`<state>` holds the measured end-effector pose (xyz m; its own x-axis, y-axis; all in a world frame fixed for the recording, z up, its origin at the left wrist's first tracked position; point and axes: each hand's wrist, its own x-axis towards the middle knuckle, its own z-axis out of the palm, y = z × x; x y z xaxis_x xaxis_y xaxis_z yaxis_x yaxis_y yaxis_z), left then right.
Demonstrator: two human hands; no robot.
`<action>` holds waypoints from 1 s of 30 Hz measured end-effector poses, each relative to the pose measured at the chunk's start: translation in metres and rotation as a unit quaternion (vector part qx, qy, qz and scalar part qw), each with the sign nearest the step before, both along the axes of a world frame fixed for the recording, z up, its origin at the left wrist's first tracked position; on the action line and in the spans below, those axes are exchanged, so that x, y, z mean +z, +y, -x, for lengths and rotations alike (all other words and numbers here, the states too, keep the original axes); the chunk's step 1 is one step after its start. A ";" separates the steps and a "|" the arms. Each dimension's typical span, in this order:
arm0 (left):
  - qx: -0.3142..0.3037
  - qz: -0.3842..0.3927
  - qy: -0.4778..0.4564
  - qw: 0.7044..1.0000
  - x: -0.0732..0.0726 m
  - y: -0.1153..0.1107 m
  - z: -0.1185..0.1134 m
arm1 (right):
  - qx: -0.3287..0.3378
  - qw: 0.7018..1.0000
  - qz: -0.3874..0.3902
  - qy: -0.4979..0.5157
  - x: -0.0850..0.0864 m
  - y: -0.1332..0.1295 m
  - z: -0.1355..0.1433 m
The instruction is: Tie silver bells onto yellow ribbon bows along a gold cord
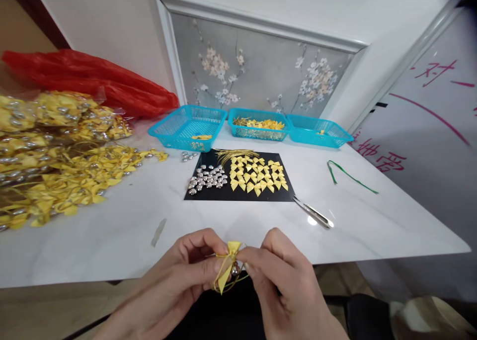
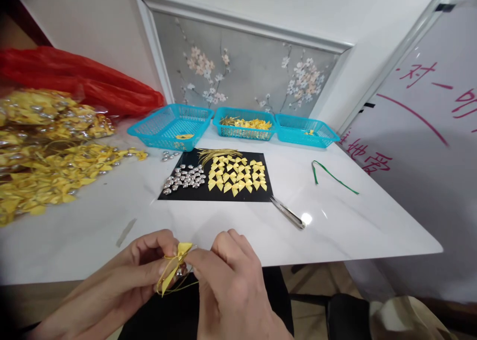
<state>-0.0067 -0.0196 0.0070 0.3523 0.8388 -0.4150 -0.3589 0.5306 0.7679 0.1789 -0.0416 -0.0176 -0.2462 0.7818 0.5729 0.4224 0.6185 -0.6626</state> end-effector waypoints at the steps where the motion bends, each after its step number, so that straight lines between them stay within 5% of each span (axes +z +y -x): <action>1: -0.003 0.000 -0.003 1.000 0.000 0.000 0.000 | 0.007 1.000 -0.001 0.001 0.000 0.001 0.000; 30: -0.023 0.011 -0.060 0.998 -0.006 -0.002 0.000 | 0.068 0.993 0.074 0.064 0.004 0.010 -0.006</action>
<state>-0.0069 -0.0215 0.0005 0.4383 0.8118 -0.3858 -0.4233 0.5651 0.7082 0.1853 -0.0320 -0.0135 -0.2876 0.8246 0.4872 0.2494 0.5556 -0.7932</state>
